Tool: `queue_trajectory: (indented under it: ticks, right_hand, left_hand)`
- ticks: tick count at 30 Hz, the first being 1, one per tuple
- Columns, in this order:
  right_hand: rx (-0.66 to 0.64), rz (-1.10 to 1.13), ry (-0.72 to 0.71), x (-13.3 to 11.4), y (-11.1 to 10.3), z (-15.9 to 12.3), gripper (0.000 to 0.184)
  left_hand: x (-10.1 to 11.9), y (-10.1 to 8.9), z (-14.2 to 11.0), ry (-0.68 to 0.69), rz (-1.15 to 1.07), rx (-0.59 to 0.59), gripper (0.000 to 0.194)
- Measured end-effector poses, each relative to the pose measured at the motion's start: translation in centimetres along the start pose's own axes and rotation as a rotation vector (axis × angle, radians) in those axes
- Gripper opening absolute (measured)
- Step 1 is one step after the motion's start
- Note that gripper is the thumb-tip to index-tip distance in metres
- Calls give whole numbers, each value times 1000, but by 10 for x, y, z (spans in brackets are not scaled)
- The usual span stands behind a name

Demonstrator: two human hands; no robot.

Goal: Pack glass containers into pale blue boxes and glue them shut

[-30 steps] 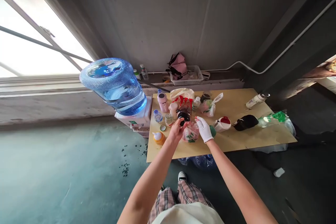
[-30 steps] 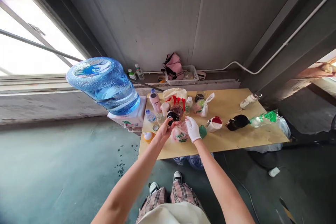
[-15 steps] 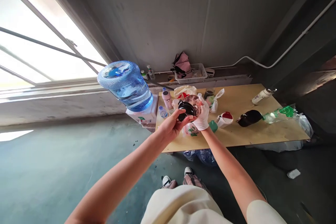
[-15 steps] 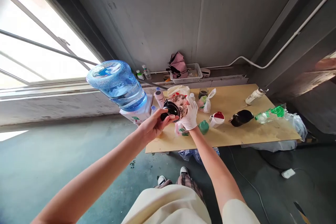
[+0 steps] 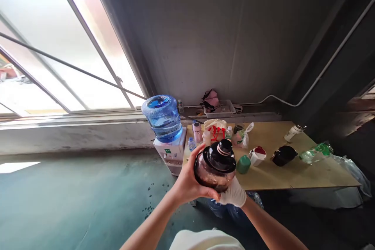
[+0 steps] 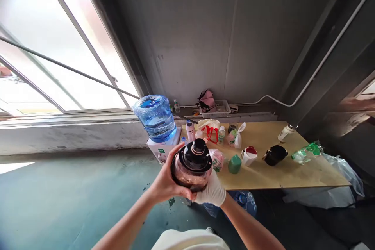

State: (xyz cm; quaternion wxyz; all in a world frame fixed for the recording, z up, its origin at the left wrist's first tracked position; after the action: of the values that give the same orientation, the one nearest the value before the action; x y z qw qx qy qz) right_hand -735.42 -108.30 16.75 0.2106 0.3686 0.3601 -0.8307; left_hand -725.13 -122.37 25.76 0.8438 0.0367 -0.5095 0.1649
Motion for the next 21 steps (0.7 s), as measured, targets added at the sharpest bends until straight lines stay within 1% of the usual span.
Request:
queue_trajectory:
  ticks: [1,2,3,4,5,6,7,8,10,12,14,16,18,21]
  right_hand:
    - [-34,83,-2,-11,3,-2,116]
    - [-37,132,-1,-21,1,-3,117]
    - [1,131,8,-30,-5,-4,113]
    - [60,77,34,-38,-15,-4,106]
    - [120,-31,66,-46,-27,-4,98]
    - [165,-183,93,-54,-37,-4,89]
    - [178,-369,102,-64,-43,-4,82]
    - [162,-571,87,-74,-45,-3,76]
    - [101,-938,18,-90,-38,-2,67]
    - [116,-1151,-28,-97,-28,-5,63]
    - [138,-1232,-39,-96,-20,-12,61]
    - [139,-1251,-68,-93,-17,-20,61]
    - [136,-1225,-130,-96,-20,-28,59]
    - [94,-1154,-226,-110,-33,-34,51]
  left_hand:
    - [-8,1,-12,-32,-72,43,125]
    - [-16,0,-25,-54,-126,103,119]
    - [-24,-1,-39,-73,-145,159,115]
    - [-32,-3,-53,-91,-121,197,113]
    - [-39,-5,-67,-108,-61,220,112]
    - [-46,-6,-81,-125,30,227,111]
    - [-52,-6,-93,-133,139,220,109]
    - [-57,-5,-103,-130,248,200,105]
    - [-65,-1,-118,-92,415,139,100]
    - [-71,6,-128,-84,486,67,99]
    - [-78,12,-132,-149,476,-2,102]
    - [-83,18,-132,-248,385,-88,105]
    - [-85,26,-129,-327,185,-200,109]
    - [-82,40,-124,-403,-169,-338,115]
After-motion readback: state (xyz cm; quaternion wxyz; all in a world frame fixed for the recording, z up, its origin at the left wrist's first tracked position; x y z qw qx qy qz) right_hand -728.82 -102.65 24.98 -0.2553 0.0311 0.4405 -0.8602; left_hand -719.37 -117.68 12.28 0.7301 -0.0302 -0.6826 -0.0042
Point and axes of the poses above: each hand's wrist, its own z-axis towards the middle knuckle, its own y-axis out of the palm, x = y × z, the point moved 5 cm from there along z, towards the middle knuckle, and after that the axes turned 8 degrees about -z, right-handed, at the moved point
